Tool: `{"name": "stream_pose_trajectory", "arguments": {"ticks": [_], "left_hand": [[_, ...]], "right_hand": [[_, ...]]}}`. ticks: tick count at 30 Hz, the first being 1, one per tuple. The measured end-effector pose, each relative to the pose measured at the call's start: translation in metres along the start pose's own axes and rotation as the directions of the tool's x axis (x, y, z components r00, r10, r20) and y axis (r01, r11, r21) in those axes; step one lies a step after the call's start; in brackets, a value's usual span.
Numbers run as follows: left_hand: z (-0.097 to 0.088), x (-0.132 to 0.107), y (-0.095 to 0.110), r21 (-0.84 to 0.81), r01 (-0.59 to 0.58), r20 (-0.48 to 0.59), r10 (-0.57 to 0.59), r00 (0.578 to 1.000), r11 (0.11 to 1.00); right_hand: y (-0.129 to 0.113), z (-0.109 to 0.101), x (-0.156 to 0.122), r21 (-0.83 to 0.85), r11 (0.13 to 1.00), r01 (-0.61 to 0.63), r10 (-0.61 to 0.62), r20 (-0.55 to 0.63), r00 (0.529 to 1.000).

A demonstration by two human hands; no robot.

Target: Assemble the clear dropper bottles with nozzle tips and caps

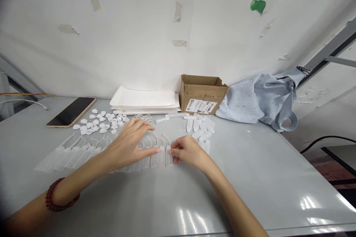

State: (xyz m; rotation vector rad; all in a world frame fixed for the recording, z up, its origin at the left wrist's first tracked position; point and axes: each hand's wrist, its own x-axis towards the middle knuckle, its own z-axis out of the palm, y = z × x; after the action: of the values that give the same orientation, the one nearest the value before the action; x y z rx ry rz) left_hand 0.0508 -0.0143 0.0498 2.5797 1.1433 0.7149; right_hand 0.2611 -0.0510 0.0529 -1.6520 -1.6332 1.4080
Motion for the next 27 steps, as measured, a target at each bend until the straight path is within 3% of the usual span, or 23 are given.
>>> {"name": "stream_pose_trajectory", "arguments": {"ticks": [7, 12, 27], "left_hand": [[-0.02, -0.007, -0.024, -0.002, 0.16, -0.158, -0.158, 0.975, 0.987], [-0.025, -0.006, -0.029, -0.014, 0.204, -0.224, -0.202, 0.953, 0.979], [-0.025, -0.006, -0.029, -0.062, 0.249, -0.267, -0.256, 0.929, 0.967]], "right_hand": [[-0.001, -0.001, -0.001, 0.021, 0.999, -0.028, 0.029, -0.002, 1.0], [-0.002, -0.003, 0.0, 0.018, 0.999, -0.042, 0.042, 0.004, 0.999], [0.0, -0.007, -0.002, 0.016, 0.998, -0.068, 0.068, 0.012, 0.998]]}}
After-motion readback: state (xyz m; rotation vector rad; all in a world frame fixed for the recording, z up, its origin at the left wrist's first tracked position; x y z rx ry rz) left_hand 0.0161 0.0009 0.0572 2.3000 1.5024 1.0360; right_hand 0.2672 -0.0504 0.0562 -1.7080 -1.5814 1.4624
